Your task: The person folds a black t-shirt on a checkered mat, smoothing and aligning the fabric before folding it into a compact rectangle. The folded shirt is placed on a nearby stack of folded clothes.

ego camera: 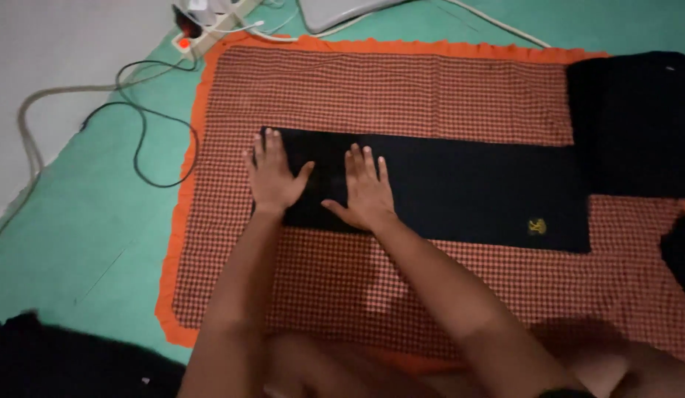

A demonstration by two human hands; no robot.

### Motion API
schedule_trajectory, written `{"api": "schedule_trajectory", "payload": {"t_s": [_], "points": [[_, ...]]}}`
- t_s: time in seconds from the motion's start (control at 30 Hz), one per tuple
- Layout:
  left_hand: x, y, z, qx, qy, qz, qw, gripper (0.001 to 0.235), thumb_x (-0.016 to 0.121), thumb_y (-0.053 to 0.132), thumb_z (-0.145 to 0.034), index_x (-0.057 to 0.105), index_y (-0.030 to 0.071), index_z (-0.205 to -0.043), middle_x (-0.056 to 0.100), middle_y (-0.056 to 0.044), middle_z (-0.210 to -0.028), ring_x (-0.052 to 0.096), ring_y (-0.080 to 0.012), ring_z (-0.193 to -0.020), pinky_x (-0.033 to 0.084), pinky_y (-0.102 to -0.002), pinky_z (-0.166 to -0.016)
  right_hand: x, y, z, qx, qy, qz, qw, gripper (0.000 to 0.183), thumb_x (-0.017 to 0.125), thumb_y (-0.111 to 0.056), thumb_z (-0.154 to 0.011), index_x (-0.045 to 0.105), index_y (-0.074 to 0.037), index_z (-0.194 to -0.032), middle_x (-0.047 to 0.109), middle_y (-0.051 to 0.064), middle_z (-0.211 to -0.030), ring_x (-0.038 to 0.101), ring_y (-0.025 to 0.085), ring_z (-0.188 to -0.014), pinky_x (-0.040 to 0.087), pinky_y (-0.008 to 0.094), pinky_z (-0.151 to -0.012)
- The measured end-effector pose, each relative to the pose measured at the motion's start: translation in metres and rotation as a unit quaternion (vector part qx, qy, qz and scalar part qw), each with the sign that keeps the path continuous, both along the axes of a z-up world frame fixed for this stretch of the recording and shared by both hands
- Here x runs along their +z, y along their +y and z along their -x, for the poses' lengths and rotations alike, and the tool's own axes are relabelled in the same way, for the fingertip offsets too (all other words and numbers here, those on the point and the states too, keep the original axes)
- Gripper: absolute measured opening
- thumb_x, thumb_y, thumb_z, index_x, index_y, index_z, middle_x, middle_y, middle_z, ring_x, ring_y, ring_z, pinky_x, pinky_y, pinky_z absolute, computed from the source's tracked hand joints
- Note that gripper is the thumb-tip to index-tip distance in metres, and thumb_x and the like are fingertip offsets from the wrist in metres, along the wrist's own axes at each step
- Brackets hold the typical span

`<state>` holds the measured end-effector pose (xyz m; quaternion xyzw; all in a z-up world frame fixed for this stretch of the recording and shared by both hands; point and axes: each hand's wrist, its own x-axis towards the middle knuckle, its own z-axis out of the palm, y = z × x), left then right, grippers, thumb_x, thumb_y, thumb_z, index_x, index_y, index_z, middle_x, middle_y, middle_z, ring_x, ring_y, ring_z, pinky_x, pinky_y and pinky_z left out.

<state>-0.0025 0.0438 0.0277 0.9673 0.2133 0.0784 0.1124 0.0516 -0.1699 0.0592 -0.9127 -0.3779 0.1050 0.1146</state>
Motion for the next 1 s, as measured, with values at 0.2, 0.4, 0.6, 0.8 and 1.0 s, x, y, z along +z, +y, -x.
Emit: {"api": "schedule_trajectory", "payload": {"t_s": [0.2, 0.4, 0.6, 0.8, 1.0], "points": [[-0.021, 0.002, 0.003, -0.016, -0.004, -0.070, 0.997, 0.104, 0.034, 0.078, -0.094, 0.033, -0.003, -0.160, 0.033, -0.027, -0.165, 0.019, -0.0443, -0.156, 0.008, -0.067, -0.122, -0.010, -0.084, -0.032, 0.065, -0.184, -0.131, 0.972, 0.092, 0.058, -0.063, -0.093, 0.043, 0.005, -0.153, 0.044, 0.028, -0.156, 0.039, 0.047, -0.146, 0.026, 0.059, -0.121], [-0.016, -0.048, -0.022, -0.183, -0.181, -0.175, 0.950, 0.060, 0.066, 0.047, -0.082, 0.067, 0.014, -0.131, 0.068, -0.011, -0.129, 0.054, -0.0353, -0.133, 0.019, -0.074, -0.117, -0.041, -0.207, -0.032, 0.129, -0.105, -0.055, 0.985, 0.067, 0.057, -0.042, -0.099, 0.046, -0.007, -0.154, 0.047, 0.017, -0.157, 0.034, 0.043, -0.150, 0.029, 0.054, -0.122], [-0.026, -0.178, -0.026, -0.389, -0.219, -0.081, 0.891, 0.053, 0.070, 0.037, -0.078, 0.066, 0.016, -0.126, 0.069, -0.010, -0.108, 0.068, -0.0298, -0.105, 0.043, -0.061, -0.107, -0.051, -0.308, -0.064, 0.124, -0.204, -0.128, 0.963, 0.028, 0.065, -0.037, -0.092, 0.076, -0.015, -0.105, 0.078, 0.007, -0.100, 0.072, 0.031, -0.109, 0.054, 0.043, -0.101], [0.014, -0.251, -0.027, -0.394, -0.163, -0.021, 0.904, 0.078, 0.063, 0.044, -0.092, 0.041, 0.009, -0.158, 0.044, -0.020, -0.157, 0.041, -0.0398, -0.146, 0.035, -0.061, -0.116, -0.052, -0.387, -0.081, -0.105, -0.081, 0.100, 0.986, 0.058, 0.065, -0.050, -0.090, 0.058, -0.034, -0.145, 0.055, -0.003, -0.145, 0.055, 0.032, -0.132, 0.055, 0.050, -0.094], [-0.002, -0.282, -0.033, -0.324, -0.099, -0.087, 0.937, 0.069, 0.063, 0.052, -0.092, 0.053, 0.014, -0.149, 0.043, -0.019, -0.157, 0.038, -0.0399, -0.147, 0.033, -0.066, -0.113, -0.020, -0.417, -0.109, -0.333, 0.027, 0.108, 0.936, 0.038, 0.065, -0.052, -0.090, 0.075, -0.035, -0.122, 0.071, 0.013, -0.125, 0.067, 0.037, -0.120, 0.056, 0.051, -0.089]]}}
